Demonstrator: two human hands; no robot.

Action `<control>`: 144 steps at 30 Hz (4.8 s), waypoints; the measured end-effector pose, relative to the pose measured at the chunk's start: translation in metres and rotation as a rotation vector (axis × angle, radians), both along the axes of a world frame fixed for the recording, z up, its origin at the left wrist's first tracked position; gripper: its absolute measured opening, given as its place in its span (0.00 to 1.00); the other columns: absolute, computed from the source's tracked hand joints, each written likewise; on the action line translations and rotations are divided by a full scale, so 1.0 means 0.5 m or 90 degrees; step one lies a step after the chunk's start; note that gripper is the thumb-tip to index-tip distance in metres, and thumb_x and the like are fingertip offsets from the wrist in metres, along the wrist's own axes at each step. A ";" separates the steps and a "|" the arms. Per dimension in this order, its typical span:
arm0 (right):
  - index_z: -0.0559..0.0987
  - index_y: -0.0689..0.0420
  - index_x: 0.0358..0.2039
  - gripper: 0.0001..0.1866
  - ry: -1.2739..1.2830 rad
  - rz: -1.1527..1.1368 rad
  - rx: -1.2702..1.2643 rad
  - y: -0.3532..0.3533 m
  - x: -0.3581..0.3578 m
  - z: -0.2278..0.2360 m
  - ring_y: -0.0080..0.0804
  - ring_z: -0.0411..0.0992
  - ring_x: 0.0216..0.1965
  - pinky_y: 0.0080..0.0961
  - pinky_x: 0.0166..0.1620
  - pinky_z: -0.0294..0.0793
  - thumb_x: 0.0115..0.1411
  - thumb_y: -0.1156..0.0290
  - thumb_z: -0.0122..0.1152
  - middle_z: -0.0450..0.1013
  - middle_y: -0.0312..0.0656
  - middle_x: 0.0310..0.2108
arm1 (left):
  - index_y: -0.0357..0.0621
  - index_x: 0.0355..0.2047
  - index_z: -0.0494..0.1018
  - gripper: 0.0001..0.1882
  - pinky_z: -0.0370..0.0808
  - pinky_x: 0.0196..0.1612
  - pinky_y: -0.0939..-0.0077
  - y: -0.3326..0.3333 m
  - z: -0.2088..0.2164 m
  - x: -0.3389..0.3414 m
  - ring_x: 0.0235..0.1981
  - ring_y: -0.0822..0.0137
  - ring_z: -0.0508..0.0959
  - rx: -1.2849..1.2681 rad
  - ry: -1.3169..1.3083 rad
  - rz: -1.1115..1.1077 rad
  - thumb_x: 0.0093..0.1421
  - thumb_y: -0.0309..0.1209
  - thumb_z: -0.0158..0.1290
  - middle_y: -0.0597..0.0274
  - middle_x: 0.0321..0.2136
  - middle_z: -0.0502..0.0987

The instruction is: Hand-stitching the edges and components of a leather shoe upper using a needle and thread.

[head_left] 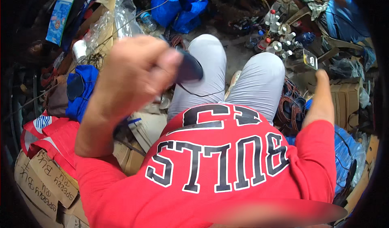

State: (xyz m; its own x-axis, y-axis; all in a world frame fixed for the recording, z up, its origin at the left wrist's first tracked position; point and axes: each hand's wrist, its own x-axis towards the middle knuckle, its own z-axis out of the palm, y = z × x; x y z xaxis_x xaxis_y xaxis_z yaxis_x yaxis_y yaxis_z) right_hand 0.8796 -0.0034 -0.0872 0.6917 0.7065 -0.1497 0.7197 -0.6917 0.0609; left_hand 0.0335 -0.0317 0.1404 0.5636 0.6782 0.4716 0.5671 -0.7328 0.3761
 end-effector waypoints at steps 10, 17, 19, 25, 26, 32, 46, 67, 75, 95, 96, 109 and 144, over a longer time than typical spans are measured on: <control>0.73 0.52 0.52 0.20 0.568 0.338 0.247 0.026 -0.775 0.067 0.28 0.70 0.42 0.25 0.40 0.72 0.64 0.56 0.46 0.73 0.41 0.46 | 0.46 0.30 0.75 0.15 0.65 0.39 0.64 0.137 -0.304 0.163 0.37 0.61 0.74 0.119 0.124 0.088 0.49 0.42 0.61 0.62 0.29 0.75; 0.75 0.52 0.45 0.15 0.753 0.410 0.100 -0.018 -1.040 0.165 0.21 0.66 0.24 0.21 0.28 0.68 0.63 0.59 0.52 0.70 0.35 0.24 | 0.52 0.30 0.80 0.16 0.60 0.42 0.67 0.124 -0.361 0.218 0.39 0.66 0.72 0.069 0.024 0.096 0.43 0.44 0.64 0.69 0.28 0.75; 0.75 0.54 0.45 0.15 0.725 0.436 0.114 -0.011 -1.049 0.156 0.25 0.69 0.27 0.23 0.32 0.69 0.63 0.59 0.52 0.73 0.39 0.27 | 0.53 0.30 0.80 0.15 0.59 0.41 0.67 0.123 -0.363 0.221 0.39 0.67 0.72 0.072 0.027 0.103 0.43 0.44 0.64 0.70 0.28 0.75; 0.75 0.55 0.45 0.16 0.660 0.457 0.106 0.004 -1.064 0.152 0.38 0.74 0.37 0.29 0.42 0.71 0.62 0.60 0.52 0.76 0.49 0.35 | 0.53 0.29 0.80 0.15 0.58 0.41 0.67 0.123 -0.364 0.215 0.38 0.67 0.71 0.081 0.030 0.111 0.43 0.45 0.64 0.71 0.28 0.75; 0.75 0.56 0.45 0.16 0.653 0.459 0.098 0.005 -1.065 0.152 0.39 0.75 0.37 0.29 0.42 0.72 0.62 0.60 0.52 0.76 0.49 0.35 | 0.53 0.29 0.80 0.15 0.58 0.41 0.67 0.123 -0.365 0.215 0.38 0.67 0.71 0.083 0.030 0.112 0.43 0.45 0.64 0.71 0.28 0.75; 0.75 0.56 0.45 0.17 0.627 0.463 0.103 0.010 -1.064 0.148 0.42 0.75 0.38 0.31 0.42 0.72 0.62 0.59 0.51 0.76 0.50 0.36 | 0.53 0.28 0.79 0.14 0.59 0.41 0.63 0.124 -0.372 0.214 0.39 0.64 0.70 0.075 0.016 0.100 0.43 0.44 0.63 0.69 0.28 0.74; 0.73 0.57 0.46 0.18 0.769 0.450 0.079 0.043 -1.066 0.106 0.29 0.71 0.29 0.27 0.36 0.72 0.61 0.59 0.54 0.76 0.44 0.30 | 0.52 0.32 0.80 0.14 0.58 0.42 0.67 0.149 -0.357 0.207 0.38 0.66 0.72 0.036 0.033 0.048 0.47 0.43 0.61 0.69 0.29 0.75; 0.65 0.57 0.55 0.25 0.308 0.313 0.048 0.333 -0.959 -0.024 0.49 0.65 0.56 0.41 0.57 0.63 0.61 0.56 0.41 0.67 0.56 0.52 | 0.42 0.30 0.79 0.14 0.77 0.35 0.63 0.220 -0.261 0.418 0.36 0.58 0.81 -0.012 0.381 0.107 0.57 0.35 0.46 0.54 0.31 0.80; 0.66 0.55 0.54 0.24 0.095 0.164 0.044 0.225 -0.742 0.022 0.53 0.66 0.53 0.43 0.54 0.65 0.61 0.55 0.46 0.68 0.58 0.51 | 0.40 0.23 0.72 0.18 0.72 0.33 0.62 0.073 -0.171 0.243 0.27 0.54 0.77 -0.018 0.232 -0.021 0.61 0.41 0.46 0.54 0.21 0.75; 0.69 0.48 0.54 0.27 0.874 0.244 0.240 0.057 -1.060 0.145 0.14 0.61 0.20 0.11 0.21 0.57 0.58 0.48 0.56 0.69 0.31 0.27 | 0.43 0.31 0.71 0.18 0.68 0.39 0.61 0.112 -0.346 0.234 0.37 0.56 0.73 0.073 0.088 0.109 0.47 0.41 0.62 0.56 0.30 0.73; 0.70 0.52 0.52 0.27 0.902 0.258 0.228 0.065 -1.081 0.134 0.16 0.64 0.21 0.12 0.22 0.59 0.57 0.49 0.59 0.71 0.33 0.29 | 0.42 0.35 0.72 0.20 0.69 0.41 0.62 0.109 -0.351 0.241 0.36 0.56 0.75 0.061 0.065 0.101 0.46 0.40 0.64 0.55 0.32 0.74; 0.71 0.56 0.43 0.17 1.102 0.154 0.222 0.093 -1.115 0.070 0.16 0.62 0.20 0.15 0.23 0.61 0.56 0.63 0.62 0.67 0.31 0.25 | 0.45 0.42 0.75 0.18 0.64 0.54 0.66 0.121 -0.314 0.116 0.49 0.60 0.73 -0.014 -0.120 0.012 0.48 0.30 0.60 0.59 0.42 0.76; 0.76 0.59 0.45 0.16 0.608 0.504 0.070 0.039 -1.073 0.167 0.27 0.72 0.31 0.25 0.38 0.72 0.61 0.63 0.53 0.76 0.45 0.31 | 0.57 0.38 0.80 0.17 0.53 0.54 0.60 0.126 -0.360 0.182 0.48 0.69 0.71 -0.003 -0.005 0.070 0.44 0.37 0.64 0.72 0.36 0.79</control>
State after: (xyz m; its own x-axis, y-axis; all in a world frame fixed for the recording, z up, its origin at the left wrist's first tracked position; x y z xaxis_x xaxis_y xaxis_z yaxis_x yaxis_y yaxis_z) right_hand 0.3430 0.0162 -0.0036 -0.2825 0.9198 -0.2723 0.6652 -0.0167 -0.7465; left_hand 0.1242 0.0316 -0.0397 0.4822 0.7380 0.4721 0.6405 -0.6647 0.3847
